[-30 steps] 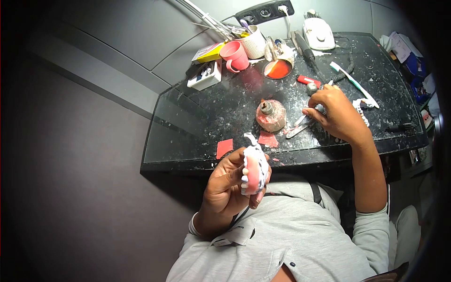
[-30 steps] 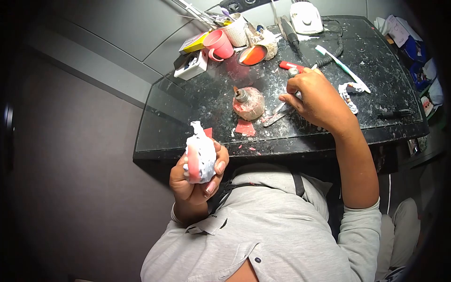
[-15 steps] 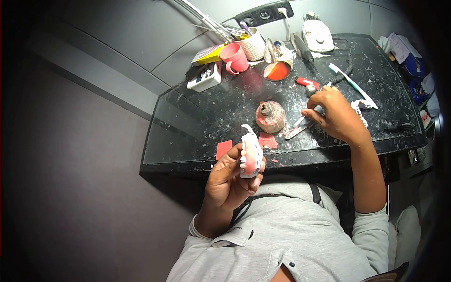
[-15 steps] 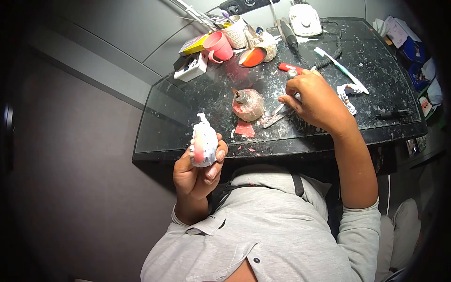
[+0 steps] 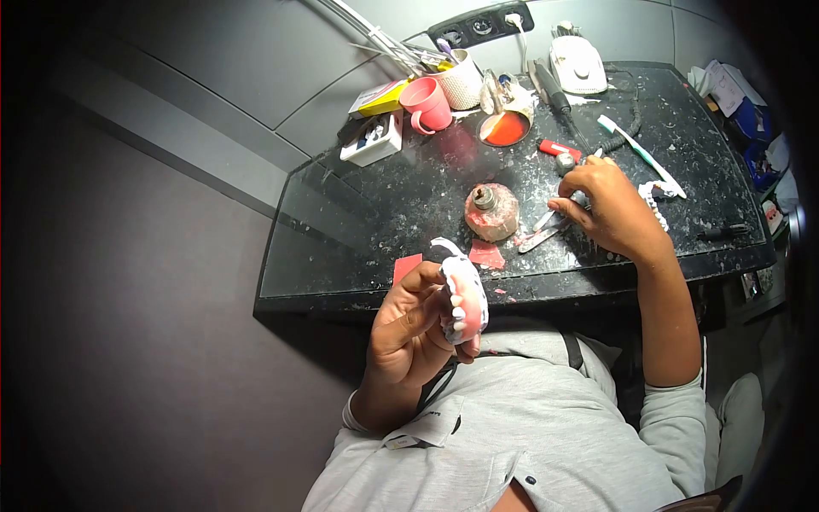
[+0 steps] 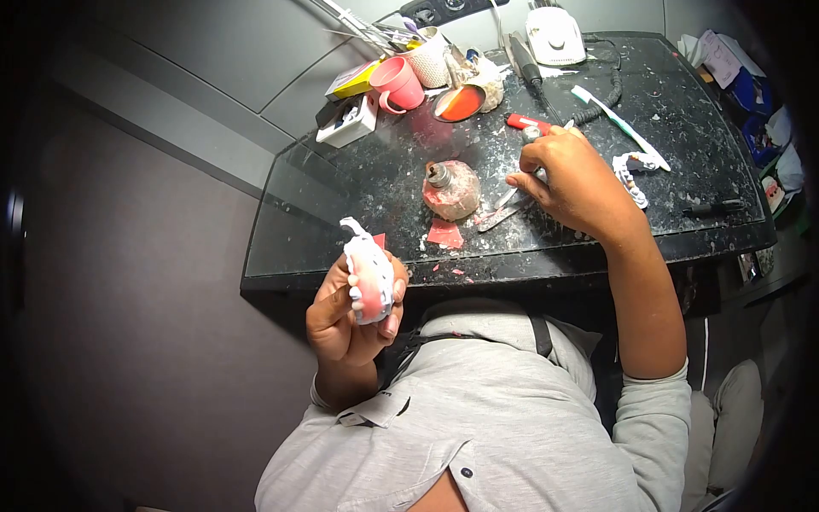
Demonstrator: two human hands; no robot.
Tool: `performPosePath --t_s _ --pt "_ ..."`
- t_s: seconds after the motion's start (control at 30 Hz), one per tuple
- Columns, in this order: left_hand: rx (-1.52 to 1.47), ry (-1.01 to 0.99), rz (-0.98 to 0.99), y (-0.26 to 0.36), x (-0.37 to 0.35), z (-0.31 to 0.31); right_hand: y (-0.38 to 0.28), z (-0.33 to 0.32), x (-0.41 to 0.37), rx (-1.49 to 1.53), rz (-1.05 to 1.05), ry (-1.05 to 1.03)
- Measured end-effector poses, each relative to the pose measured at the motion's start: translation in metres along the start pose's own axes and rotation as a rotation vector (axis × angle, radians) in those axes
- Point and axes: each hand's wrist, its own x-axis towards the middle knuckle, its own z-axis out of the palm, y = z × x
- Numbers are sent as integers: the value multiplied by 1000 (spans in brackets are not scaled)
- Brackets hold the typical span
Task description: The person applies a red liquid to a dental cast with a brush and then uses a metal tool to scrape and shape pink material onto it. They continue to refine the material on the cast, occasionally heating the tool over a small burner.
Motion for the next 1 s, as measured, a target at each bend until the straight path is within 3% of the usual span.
performPosePath --t_s 0.47,0.63,0.67,0.8,0.87,0.93,0.97,1.0 --pt "85 -5 176 1 13 -9 2 -2 0 -9 21 -36" --pt "305 153 252 19 33 -66 6 -2 2 -22 104 90" --pt "300 158 240 23 36 -74 8 -2 3 3 156 172" --pt "242 121 248 37 44 -96 16 -21 18 -8 185 159" --pt "225 129 304 40 47 -98 11 -32 28 -55 135 141" --pt "227 118 351 43 54 -101 7 -39 39 -37 109 -130" --pt "245 132 359 44 56 -101 2 -43 45 23 203 -245" --pt "264 146 366 45 58 -103 4 -43 48 15 204 -253"
